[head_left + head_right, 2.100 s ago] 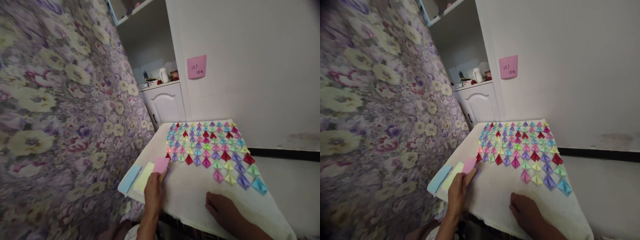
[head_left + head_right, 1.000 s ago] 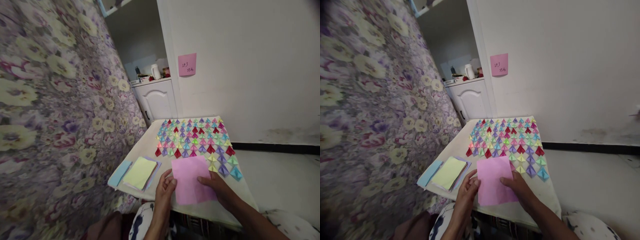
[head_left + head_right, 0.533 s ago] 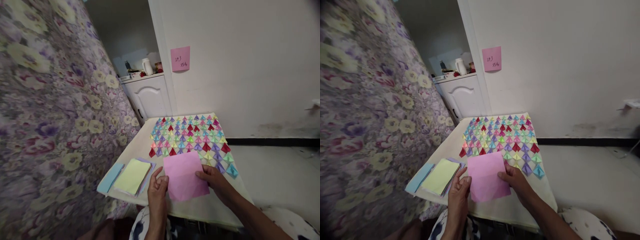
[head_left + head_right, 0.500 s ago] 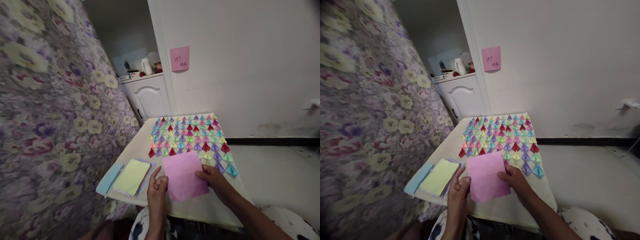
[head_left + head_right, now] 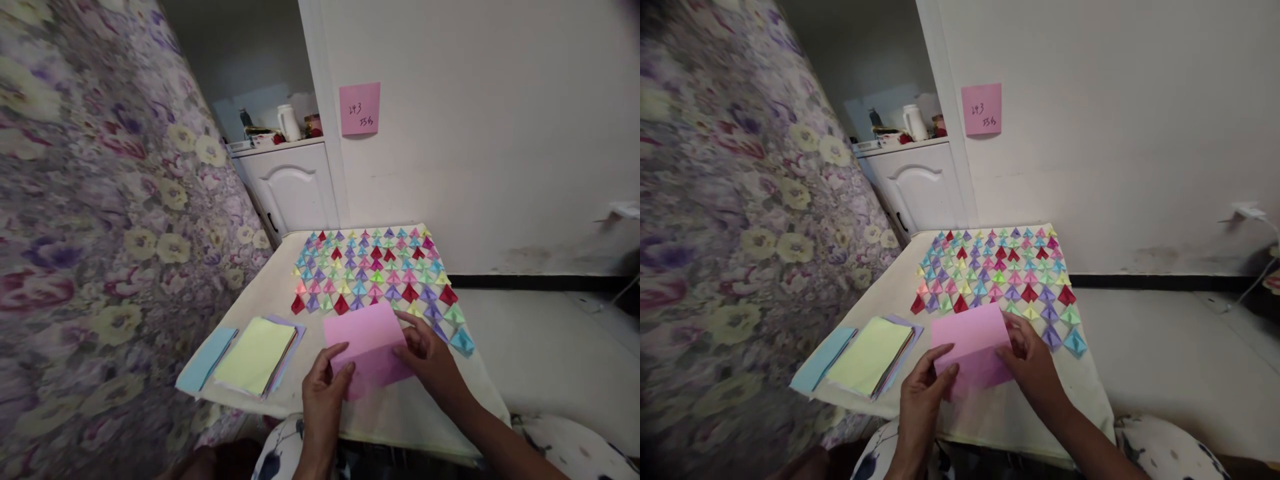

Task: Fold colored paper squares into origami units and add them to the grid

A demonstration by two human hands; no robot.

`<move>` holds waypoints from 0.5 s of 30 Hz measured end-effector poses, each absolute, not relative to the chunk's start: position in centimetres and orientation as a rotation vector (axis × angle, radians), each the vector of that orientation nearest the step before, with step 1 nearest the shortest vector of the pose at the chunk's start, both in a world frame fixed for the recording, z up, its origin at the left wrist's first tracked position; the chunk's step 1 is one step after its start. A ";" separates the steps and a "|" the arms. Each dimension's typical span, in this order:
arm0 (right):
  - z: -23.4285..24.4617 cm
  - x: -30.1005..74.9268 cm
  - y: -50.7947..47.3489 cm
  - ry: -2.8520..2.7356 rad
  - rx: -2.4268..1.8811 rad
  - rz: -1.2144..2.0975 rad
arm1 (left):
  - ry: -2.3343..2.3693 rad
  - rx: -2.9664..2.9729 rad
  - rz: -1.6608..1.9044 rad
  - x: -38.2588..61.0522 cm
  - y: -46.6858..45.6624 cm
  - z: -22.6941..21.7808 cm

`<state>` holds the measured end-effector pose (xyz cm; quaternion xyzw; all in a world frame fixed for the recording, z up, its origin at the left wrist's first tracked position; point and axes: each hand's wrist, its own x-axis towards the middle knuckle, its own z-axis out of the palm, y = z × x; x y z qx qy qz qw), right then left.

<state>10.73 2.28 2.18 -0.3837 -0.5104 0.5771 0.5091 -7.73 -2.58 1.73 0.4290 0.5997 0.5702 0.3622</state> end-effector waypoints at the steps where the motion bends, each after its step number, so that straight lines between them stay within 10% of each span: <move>1: 2.4 10.7 2.1 -1.266 -0.958 1.336 | 1.541 1.095 1.472 -7.8 -2.6 1.6; 15: 1.9 10.8 2.2 -1.654 -1.084 0.952 | 1.566 1.392 1.452 -7.8 -2.5 1.8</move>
